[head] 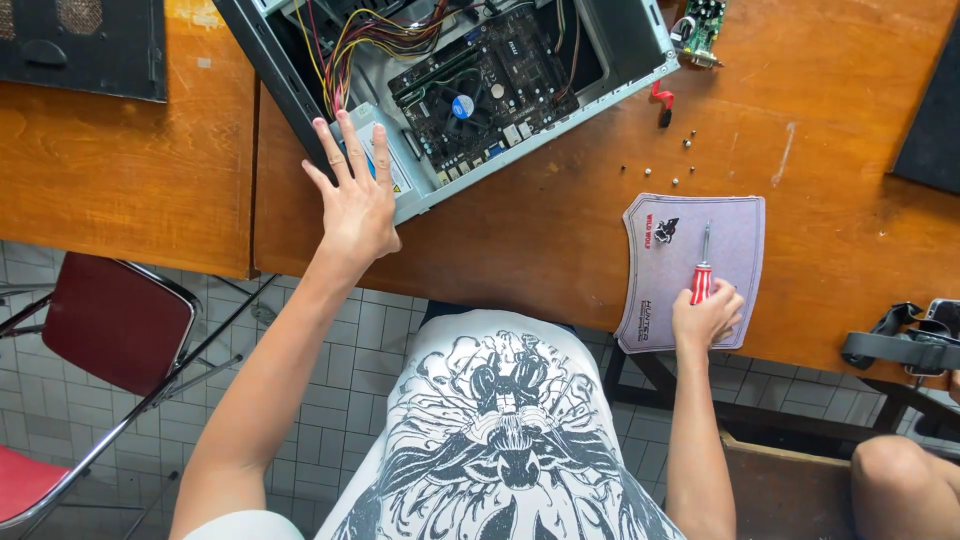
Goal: Securing a power supply unit into a computer case using a screwdriver and managing the internal power cables.
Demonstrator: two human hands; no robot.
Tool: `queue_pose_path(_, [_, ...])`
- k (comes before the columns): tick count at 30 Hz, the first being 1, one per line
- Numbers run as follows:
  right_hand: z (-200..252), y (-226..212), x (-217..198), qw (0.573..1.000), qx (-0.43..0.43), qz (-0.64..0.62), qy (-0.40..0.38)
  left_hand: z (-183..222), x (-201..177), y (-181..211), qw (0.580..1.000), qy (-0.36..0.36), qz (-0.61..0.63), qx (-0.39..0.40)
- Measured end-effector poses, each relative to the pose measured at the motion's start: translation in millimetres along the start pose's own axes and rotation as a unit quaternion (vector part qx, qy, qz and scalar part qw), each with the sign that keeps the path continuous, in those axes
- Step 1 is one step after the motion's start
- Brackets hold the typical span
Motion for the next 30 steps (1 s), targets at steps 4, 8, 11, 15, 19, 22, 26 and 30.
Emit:
queue_pose_path(4, [-6.5,-114.5,-39.0,0.977,-0.177,-0.117,0.031,-2.6,4.5,0.6,1.0,-0.022,0.014,-0.008])
queue_pose_path(8, [11.2,-289.3,-111.4,0.906,-0.251,-0.338,-0.047,-5.1,5.4,-0.1,1.0,-0.018,0.017,-0.011])
queue_pose_path(11, [-10.4,-364.0,-109.1,0.893,-0.271,-0.351,-0.078,-2.2,-3.0,-0.3,0.999,-0.035,-0.009,-0.001])
queue_pose_path(15, [-44.4,-406.3,-85.6,0.907,-0.341,-0.24,-0.053,2.7,-8.0,2.3,0.998,-0.04,-0.04,0.011])
queue_pose_path(19, [-41.1,-399.2,-90.5,0.907,-0.342,-0.243,-0.043,1.9,1.4,-4.2,0.998,-0.043,-0.042,0.011])
queue_pose_path(22, [-27.5,-387.1,-96.5,0.908,-0.318,-0.264,-0.062,7.4,-2.0,-11.2,0.998,-0.004,-0.044,0.042])
queue_pose_path(26, [0.6,-368.4,-108.8,0.914,-0.315,-0.249,-0.066,25.9,-20.6,-21.7,0.985,-0.06,0.151,0.066])
queue_pose_path(30, [22.8,-348.6,-115.5,0.915,-0.321,-0.236,-0.06,37.7,-29.4,-38.6,0.938,0.062,0.335,0.068])
Point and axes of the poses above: each hand's wrist, its own z-axis away from the middle knuckle, its own x-axis out of the palm, y = z × x, the point moved 6 cm from there along -z, towards the middle knuckle, and after that the axes turned 9 degrees about x, right-handed, at the moved point
